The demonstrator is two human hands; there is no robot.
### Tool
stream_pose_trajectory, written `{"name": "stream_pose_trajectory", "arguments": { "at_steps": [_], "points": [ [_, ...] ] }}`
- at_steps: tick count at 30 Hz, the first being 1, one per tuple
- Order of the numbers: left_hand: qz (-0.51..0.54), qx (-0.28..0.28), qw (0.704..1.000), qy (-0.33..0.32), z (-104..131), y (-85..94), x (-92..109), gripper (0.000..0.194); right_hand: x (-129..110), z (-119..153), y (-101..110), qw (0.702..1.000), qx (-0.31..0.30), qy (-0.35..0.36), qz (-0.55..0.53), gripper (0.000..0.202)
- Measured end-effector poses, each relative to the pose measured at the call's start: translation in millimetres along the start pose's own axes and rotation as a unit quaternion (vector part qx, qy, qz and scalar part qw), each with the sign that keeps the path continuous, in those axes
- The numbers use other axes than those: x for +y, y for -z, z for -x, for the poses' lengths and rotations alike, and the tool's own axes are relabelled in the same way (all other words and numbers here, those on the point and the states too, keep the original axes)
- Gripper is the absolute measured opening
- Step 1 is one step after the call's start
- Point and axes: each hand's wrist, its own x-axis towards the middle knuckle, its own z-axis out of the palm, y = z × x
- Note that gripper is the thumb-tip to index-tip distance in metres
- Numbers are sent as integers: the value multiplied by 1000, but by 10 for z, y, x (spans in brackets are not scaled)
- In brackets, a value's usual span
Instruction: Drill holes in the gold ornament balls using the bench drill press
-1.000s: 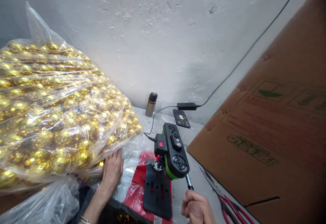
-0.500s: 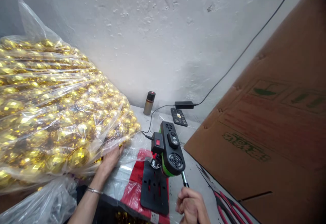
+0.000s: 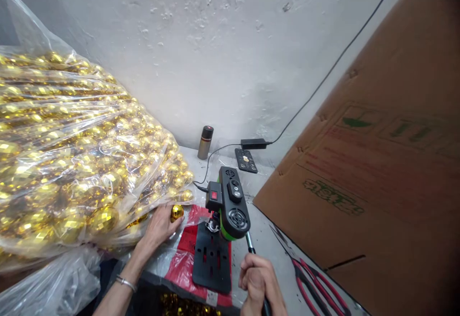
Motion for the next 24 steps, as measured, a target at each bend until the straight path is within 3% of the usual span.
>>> {"name": "stream_pose_trajectory", "arguments": {
  "at_steps": [2, 3, 5, 7, 8, 10, 14, 17, 21, 24],
  "points": [
    [192, 26, 980, 35, 84, -52, 57, 50, 16, -30, 4, 1000, 2, 12, -3, 41],
    [310, 29, 948, 66, 139, -91, 96, 55, 29, -54, 8, 1000, 1, 28, -4, 40],
    [509, 7, 850, 133, 266, -183, 188, 60, 54, -115, 24, 997, -7, 72, -2, 38],
    [620, -40, 762, 181, 398, -275, 285, 56, 65, -185, 48, 994, -27, 103, 5, 35],
    [648, -64, 733, 199, 458, -316, 329, 53, 61, -217, 60, 994, -37, 107, 9, 34],
    [666, -98, 707, 217, 552, -388, 398, 51, 38, -269, 79, 994, -50, 98, 15, 32],
    [634, -118, 742, 183, 630, -534, 471, 66, -6, -307, 90, 992, -63, 111, 12, 32],
    [565, -98, 804, 156, 634, -647, 511, 80, 1, -301, 97, 990, -72, 124, 7, 31],
    [392, -36, 917, 68, 670, -734, 574, 60, 16, -296, 118, 988, -81, 130, 12, 30],
    [318, -11, 948, 28, 707, -749, 595, 54, 16, -298, 130, 987, -86, 135, 15, 30]
  ]
}}
